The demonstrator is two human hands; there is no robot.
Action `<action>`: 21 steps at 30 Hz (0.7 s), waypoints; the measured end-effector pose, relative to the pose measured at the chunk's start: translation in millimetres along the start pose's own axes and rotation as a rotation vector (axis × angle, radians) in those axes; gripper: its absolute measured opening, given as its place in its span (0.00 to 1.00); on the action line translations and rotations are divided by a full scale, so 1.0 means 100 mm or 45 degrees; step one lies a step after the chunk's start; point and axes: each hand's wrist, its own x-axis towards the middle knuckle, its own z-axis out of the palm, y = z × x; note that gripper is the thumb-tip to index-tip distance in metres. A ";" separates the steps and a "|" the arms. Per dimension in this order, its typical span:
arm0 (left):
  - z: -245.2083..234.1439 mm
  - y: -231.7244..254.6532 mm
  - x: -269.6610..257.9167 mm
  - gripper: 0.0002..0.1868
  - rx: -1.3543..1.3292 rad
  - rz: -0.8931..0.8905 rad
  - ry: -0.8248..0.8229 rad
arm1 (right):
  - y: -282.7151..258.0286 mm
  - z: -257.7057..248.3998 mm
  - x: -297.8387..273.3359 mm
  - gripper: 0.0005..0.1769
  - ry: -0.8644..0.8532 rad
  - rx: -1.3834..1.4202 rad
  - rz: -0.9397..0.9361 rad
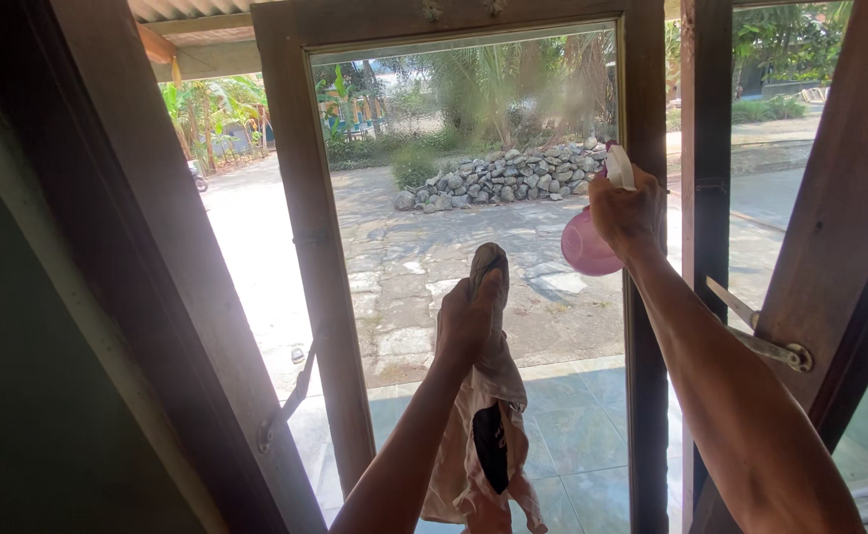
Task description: The person sprays a glass window with a pink spray bottle and wipes it with a cloth. The person repeatedly sprays and wipes the same window area from an indoor position.
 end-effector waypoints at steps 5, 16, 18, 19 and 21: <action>0.09 -0.02 -0.11 0.29 -0.056 -0.027 -0.031 | 0.10 -0.08 -0.16 0.14 -0.032 0.127 -0.014; 0.12 -0.19 -0.23 0.30 -0.033 -0.016 0.002 | 0.27 0.08 -0.46 0.13 -0.086 0.067 -0.033; 0.08 -0.19 -0.23 0.30 -0.017 -0.003 0.008 | 0.30 0.13 -0.52 0.13 -0.070 0.087 -0.133; 0.06 -0.19 -0.24 0.30 -0.008 0.002 0.009 | 0.30 0.15 -0.54 0.13 -0.094 0.113 -0.126; 0.01 -0.20 -0.27 0.29 -0.021 -0.033 0.021 | 0.28 0.22 -0.58 0.13 -0.142 0.165 -0.110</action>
